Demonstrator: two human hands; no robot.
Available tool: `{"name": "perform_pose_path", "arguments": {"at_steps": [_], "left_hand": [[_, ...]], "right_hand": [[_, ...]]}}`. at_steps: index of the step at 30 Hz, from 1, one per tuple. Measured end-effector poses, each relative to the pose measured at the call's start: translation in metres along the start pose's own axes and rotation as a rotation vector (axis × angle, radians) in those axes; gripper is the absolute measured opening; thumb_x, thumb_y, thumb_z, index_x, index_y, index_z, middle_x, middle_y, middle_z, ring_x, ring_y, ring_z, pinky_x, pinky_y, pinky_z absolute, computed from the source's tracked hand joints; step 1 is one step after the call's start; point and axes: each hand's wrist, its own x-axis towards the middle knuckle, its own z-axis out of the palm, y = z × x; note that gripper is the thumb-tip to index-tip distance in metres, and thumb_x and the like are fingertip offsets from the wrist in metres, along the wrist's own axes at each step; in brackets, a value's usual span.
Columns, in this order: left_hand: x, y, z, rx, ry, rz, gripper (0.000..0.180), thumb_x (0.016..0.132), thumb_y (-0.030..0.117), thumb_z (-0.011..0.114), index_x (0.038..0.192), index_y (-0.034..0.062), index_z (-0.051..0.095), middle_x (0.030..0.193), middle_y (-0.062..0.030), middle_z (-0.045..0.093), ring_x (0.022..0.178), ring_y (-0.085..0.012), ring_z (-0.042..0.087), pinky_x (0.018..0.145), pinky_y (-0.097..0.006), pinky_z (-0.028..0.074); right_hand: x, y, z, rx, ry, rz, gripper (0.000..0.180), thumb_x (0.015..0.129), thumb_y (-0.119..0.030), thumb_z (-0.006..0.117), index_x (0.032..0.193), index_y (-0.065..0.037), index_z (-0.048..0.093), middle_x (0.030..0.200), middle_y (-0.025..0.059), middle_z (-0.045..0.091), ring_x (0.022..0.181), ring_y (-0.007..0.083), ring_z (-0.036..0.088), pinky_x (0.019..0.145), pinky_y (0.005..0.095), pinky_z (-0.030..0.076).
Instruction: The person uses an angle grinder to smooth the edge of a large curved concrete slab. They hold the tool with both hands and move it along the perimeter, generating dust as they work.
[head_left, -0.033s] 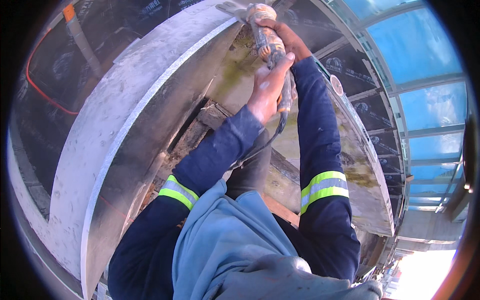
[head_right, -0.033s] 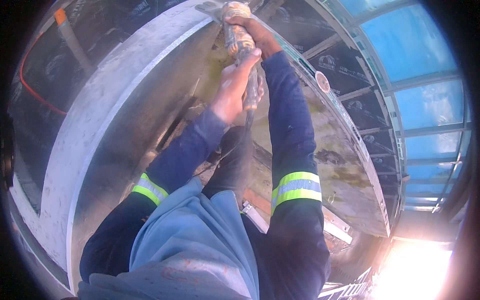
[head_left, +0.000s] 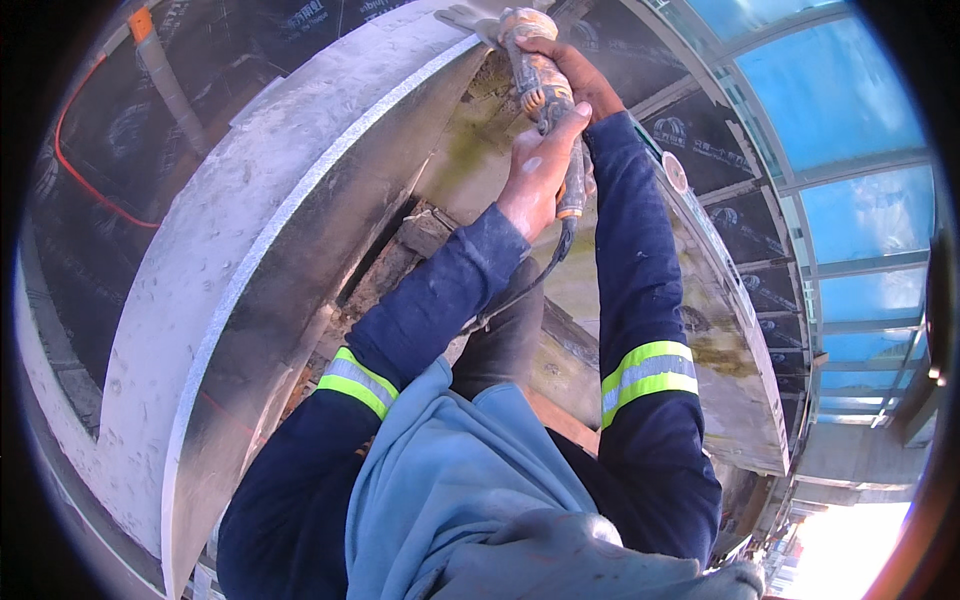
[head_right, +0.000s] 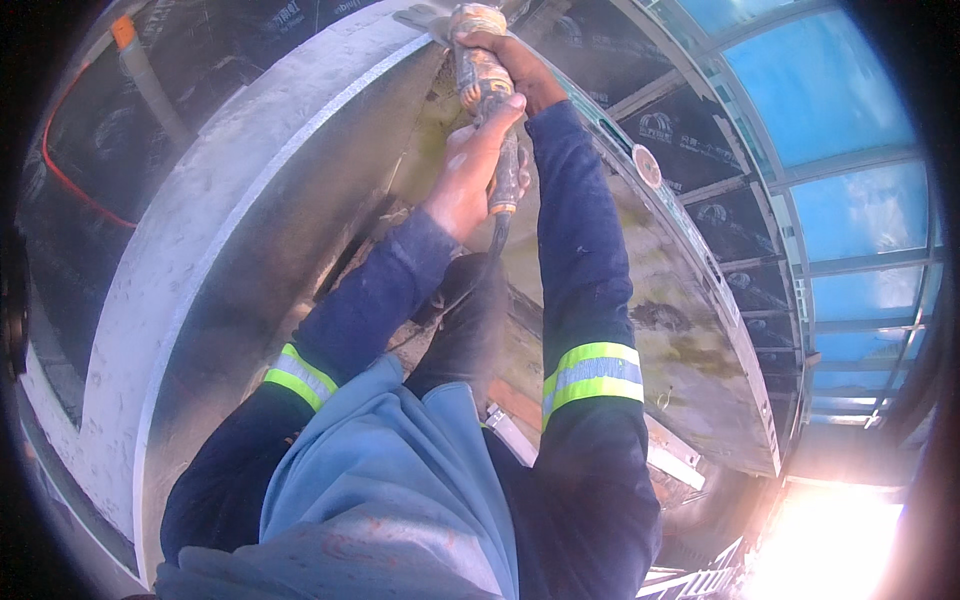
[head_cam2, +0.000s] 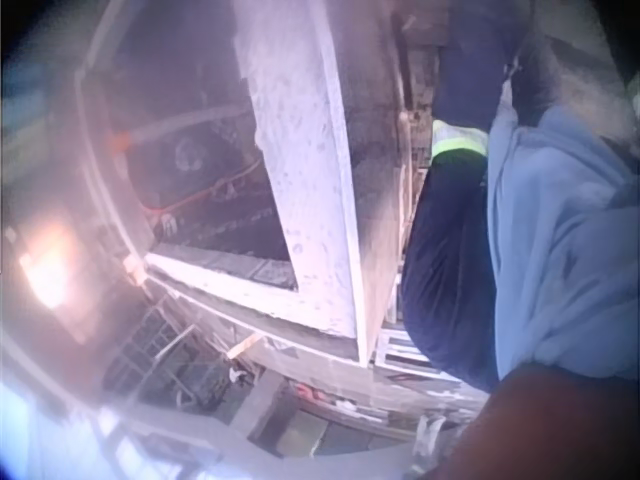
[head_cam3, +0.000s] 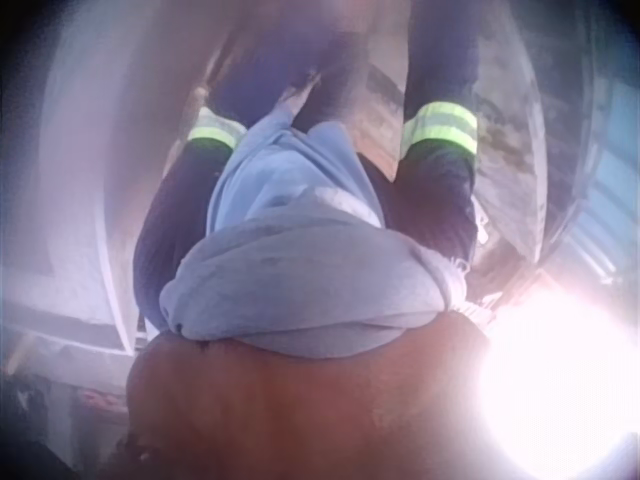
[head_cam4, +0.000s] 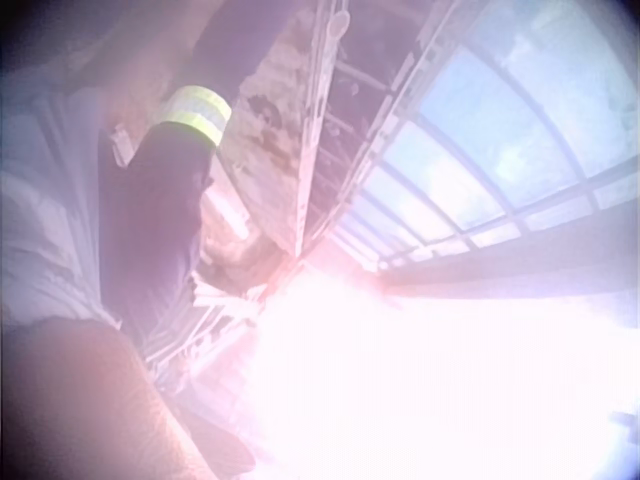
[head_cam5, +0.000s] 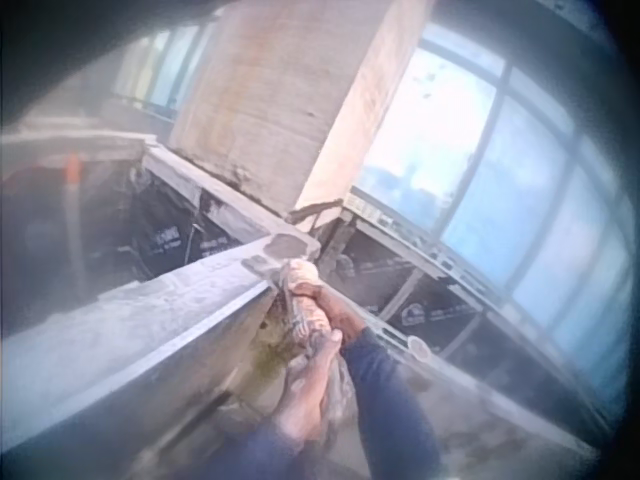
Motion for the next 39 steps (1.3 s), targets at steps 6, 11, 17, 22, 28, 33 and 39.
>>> {"name": "perform_pose_path", "arguments": {"at_steps": [6, 11, 17, 22, 28, 33, 39], "left_hand": [[-0.012, -0.009, -0.005, 0.001, 0.043, 0.037, 0.036, 0.092, 0.037, 0.077, 0.094, 0.0055, 0.060, 0.066, -0.0053, 0.058, 0.045, -0.0185, 0.058, 0.043, -0.036, 0.051], [0.016, -0.008, 0.004, -0.008, 0.025, 0.004, 0.040, 0.089, 0.039, 0.079, 0.092, 0.0051, 0.060, 0.066, -0.0057, 0.057, 0.049, -0.0178, 0.059, 0.043, -0.035, 0.052], [0.026, -0.006, 0.002, 0.028, -0.015, 0.010, 0.037, 0.090, 0.038, 0.078, 0.090, 0.0054, 0.059, 0.064, -0.0057, 0.056, 0.047, -0.0178, 0.058, 0.042, -0.034, 0.050], [0.002, -0.015, -0.001, 0.035, 0.044, 0.045, 0.039, 0.092, 0.042, 0.076, 0.092, 0.0057, 0.061, 0.065, -0.0057, 0.058, 0.049, -0.0159, 0.058, 0.044, -0.031, 0.048], [0.037, -0.003, 0.008, 0.026, -0.019, 0.011, 0.043, 0.088, 0.043, 0.079, 0.093, 0.0041, 0.060, 0.066, -0.0075, 0.059, 0.049, -0.0181, 0.059, 0.045, -0.033, 0.050], [0.016, -0.010, -0.002, 0.028, 0.008, 0.000, 0.042, 0.089, 0.042, 0.079, 0.095, 0.0059, 0.059, 0.067, -0.0067, 0.059, 0.048, -0.0173, 0.058, 0.045, -0.032, 0.050], [0.027, -0.004, 0.003, 0.058, 0.014, -0.024, 0.044, 0.088, 0.043, 0.080, 0.096, 0.0063, 0.059, 0.068, -0.0069, 0.060, 0.049, -0.0168, 0.058, 0.045, -0.032, 0.049]], "right_hand": [[0.002, 0.010, 0.011, -0.012, -0.005, 0.010, 0.049, 0.086, -0.033, 0.080, 0.119, -0.001, 0.061, 0.086, 0.0105, 0.069, 0.064, 0.0214, 0.068, 0.060, 0.0371, 0.060], [0.014, -0.002, -0.012, -0.015, 0.032, 0.028, 0.047, 0.088, -0.035, 0.078, 0.116, -0.001, 0.064, 0.083, 0.0111, 0.071, 0.063, 0.0209, 0.069, 0.059, 0.0351, 0.060], [0.020, 0.000, -0.025, -0.021, 0.057, 0.043, 0.047, 0.088, -0.037, 0.077, 0.115, -0.001, 0.064, 0.084, 0.0109, 0.071, 0.065, 0.0209, 0.070, 0.061, 0.0347, 0.060], [0.003, 0.011, 0.003, -0.023, 0.004, 0.001, 0.051, 0.088, -0.038, 0.078, 0.119, 0.000, 0.062, 0.086, 0.0118, 0.071, 0.063, 0.0221, 0.070, 0.060, 0.0364, 0.061], [0.029, -0.005, -0.032, -0.024, 0.041, 0.010, 0.050, 0.088, -0.037, 0.079, 0.116, 0.000, 0.062, 0.086, 0.0125, 0.070, 0.063, 0.0220, 0.071, 0.059, 0.0350, 0.062], [0.015, 0.011, -0.016, -0.002, 0.025, 0.003, 0.049, 0.089, -0.037, 0.078, 0.115, 0.001, 0.062, 0.084, 0.0120, 0.069, 0.064, 0.0224, 0.071, 0.058, 0.0352, 0.061], [0.024, 0.002, -0.022, 0.009, 0.028, 0.011, 0.048, 0.088, -0.036, 0.079, 0.113, 0.001, 0.061, 0.085, 0.0120, 0.069, 0.063, 0.0225, 0.070, 0.058, 0.0357, 0.061]]}}
